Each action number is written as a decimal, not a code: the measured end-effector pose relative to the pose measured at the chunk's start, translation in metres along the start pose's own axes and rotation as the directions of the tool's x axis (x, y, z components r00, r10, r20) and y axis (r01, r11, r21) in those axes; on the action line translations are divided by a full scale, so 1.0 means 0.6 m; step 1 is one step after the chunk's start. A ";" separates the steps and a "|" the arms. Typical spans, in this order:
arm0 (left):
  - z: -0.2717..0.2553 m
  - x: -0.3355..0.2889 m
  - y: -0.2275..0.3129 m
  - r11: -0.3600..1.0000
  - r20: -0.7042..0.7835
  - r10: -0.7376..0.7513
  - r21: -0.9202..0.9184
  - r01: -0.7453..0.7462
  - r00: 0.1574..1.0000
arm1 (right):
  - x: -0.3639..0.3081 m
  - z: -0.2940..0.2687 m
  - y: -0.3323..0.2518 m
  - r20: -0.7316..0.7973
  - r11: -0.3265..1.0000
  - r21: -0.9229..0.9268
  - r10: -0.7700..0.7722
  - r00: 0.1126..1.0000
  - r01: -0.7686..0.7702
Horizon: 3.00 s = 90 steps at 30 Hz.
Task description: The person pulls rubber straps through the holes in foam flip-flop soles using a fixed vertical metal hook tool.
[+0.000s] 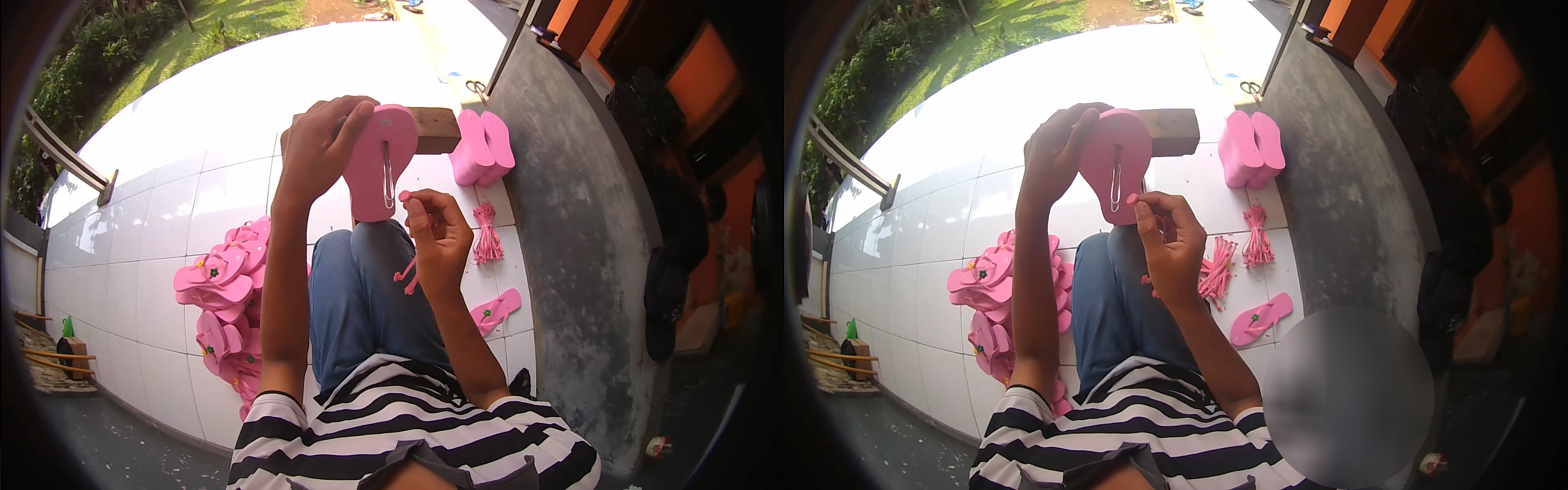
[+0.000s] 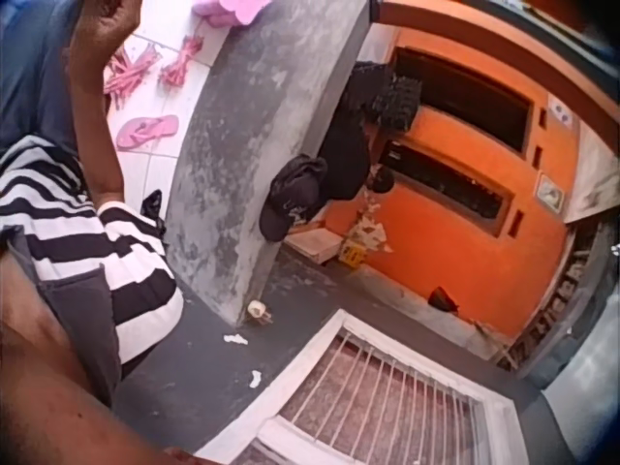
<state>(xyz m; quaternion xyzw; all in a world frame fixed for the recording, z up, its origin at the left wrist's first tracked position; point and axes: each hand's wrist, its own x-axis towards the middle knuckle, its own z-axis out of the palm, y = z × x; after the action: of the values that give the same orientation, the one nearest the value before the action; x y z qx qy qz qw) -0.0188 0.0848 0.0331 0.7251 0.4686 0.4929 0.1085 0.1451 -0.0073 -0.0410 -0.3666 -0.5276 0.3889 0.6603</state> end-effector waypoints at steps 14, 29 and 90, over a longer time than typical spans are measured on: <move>-0.002 -0.006 -0.008 0.988 0.077 0.131 0.067 -0.136 0.988 | 0.008 0.009 -0.013 0.062 0.995 0.095 0.015 0.998 -0.021; 0.004 -0.009 -0.002 0.978 0.048 0.139 0.152 -0.145 0.989 | 0.005 0.002 -0.001 0.022 0.962 -0.103 -0.251 0.968 0.252; 0.020 -0.292 0.101 0.949 0.134 -0.239 -0.176 0.260 0.962 | -0.153 -0.056 -0.069 0.216 0.660 -0.744 0.090 0.972 0.104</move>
<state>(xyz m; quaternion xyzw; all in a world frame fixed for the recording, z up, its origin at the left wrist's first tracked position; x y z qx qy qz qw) 0.0126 -0.0822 -0.0425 0.6725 0.5001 0.4768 0.2653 0.1706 -0.1101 -0.0478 -0.5553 -0.7162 0.1747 0.3848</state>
